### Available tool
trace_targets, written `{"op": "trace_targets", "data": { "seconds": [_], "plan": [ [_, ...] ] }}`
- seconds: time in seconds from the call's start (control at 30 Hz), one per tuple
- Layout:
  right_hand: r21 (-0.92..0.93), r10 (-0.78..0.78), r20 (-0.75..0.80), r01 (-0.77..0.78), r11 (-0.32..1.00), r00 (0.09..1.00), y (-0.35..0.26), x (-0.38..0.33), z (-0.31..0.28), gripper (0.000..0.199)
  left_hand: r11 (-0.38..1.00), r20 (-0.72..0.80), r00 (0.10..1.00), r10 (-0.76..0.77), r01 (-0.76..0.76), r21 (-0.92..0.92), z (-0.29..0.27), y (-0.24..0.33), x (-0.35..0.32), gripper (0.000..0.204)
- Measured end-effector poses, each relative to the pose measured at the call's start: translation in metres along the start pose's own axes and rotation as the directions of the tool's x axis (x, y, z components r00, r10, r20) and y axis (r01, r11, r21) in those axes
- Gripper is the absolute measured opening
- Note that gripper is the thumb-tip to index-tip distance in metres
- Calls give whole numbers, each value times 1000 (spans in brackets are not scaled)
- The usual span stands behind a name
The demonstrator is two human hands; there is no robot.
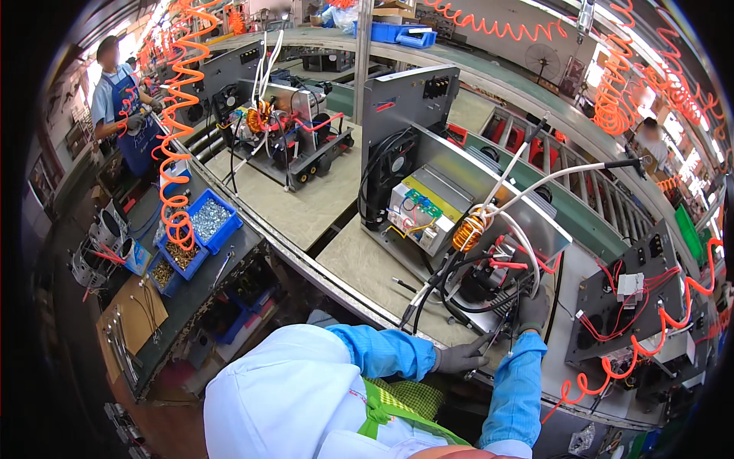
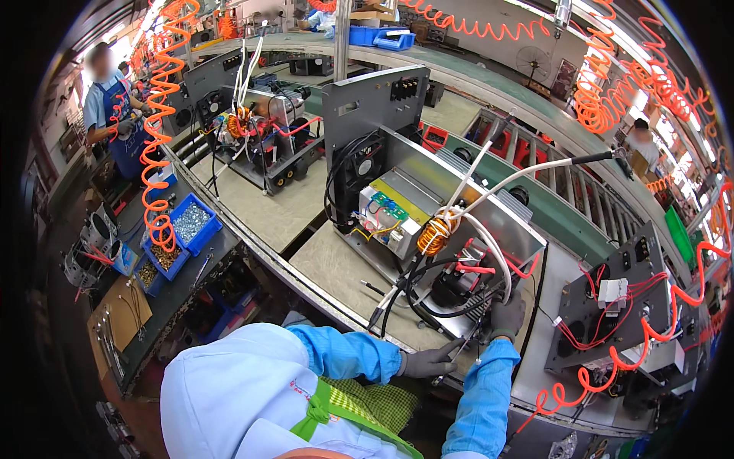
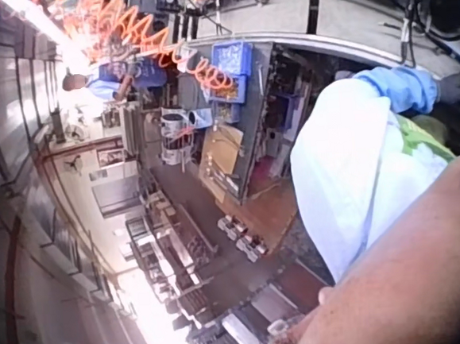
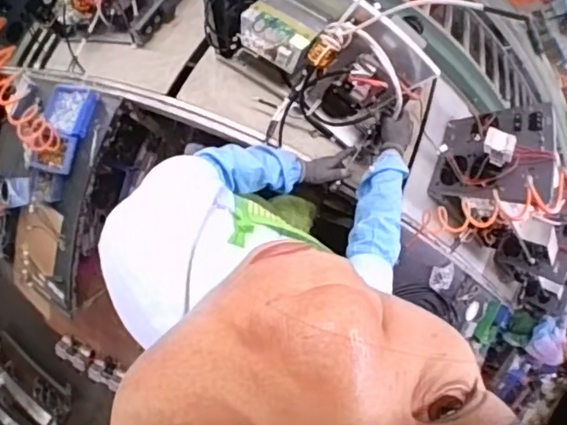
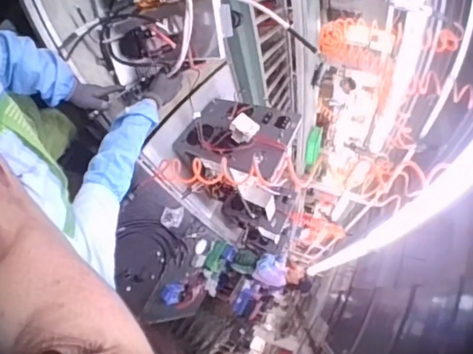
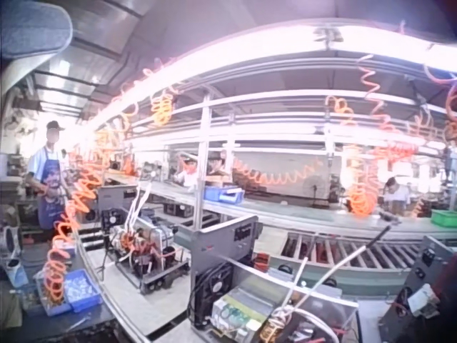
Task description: Assembling components of a transformer or inverter unit including wiring and fastening.
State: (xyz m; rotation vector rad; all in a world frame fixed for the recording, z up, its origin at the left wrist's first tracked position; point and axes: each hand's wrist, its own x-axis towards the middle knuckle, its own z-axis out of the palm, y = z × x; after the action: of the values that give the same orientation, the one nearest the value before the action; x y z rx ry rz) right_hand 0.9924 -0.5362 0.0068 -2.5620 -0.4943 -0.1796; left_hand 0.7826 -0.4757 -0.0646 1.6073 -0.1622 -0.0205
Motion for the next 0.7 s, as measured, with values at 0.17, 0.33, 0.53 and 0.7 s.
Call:
{"op": "trace_targets", "data": {
  "seconds": [0.17,0.33,0.53,0.7],
  "plan": [
    [45,-15,-32,17,999,999,3,-1,3,39,999,-19,999,31,-31,-28,4,-11,1,78],
    [46,-28,-37,30,998,999,5,-1,5,39,1000,4,1000,13,-13,-25,1,-8,2,77],
    [58,-51,-85,56,997,995,4,0,6,36,996,14,999,-46,47,-73,-1,-3,1,81],
    [53,-60,-58,63,997,996,6,0,3,36,996,8,998,-64,65,-58,-1,-4,1,80]
  ]
}}
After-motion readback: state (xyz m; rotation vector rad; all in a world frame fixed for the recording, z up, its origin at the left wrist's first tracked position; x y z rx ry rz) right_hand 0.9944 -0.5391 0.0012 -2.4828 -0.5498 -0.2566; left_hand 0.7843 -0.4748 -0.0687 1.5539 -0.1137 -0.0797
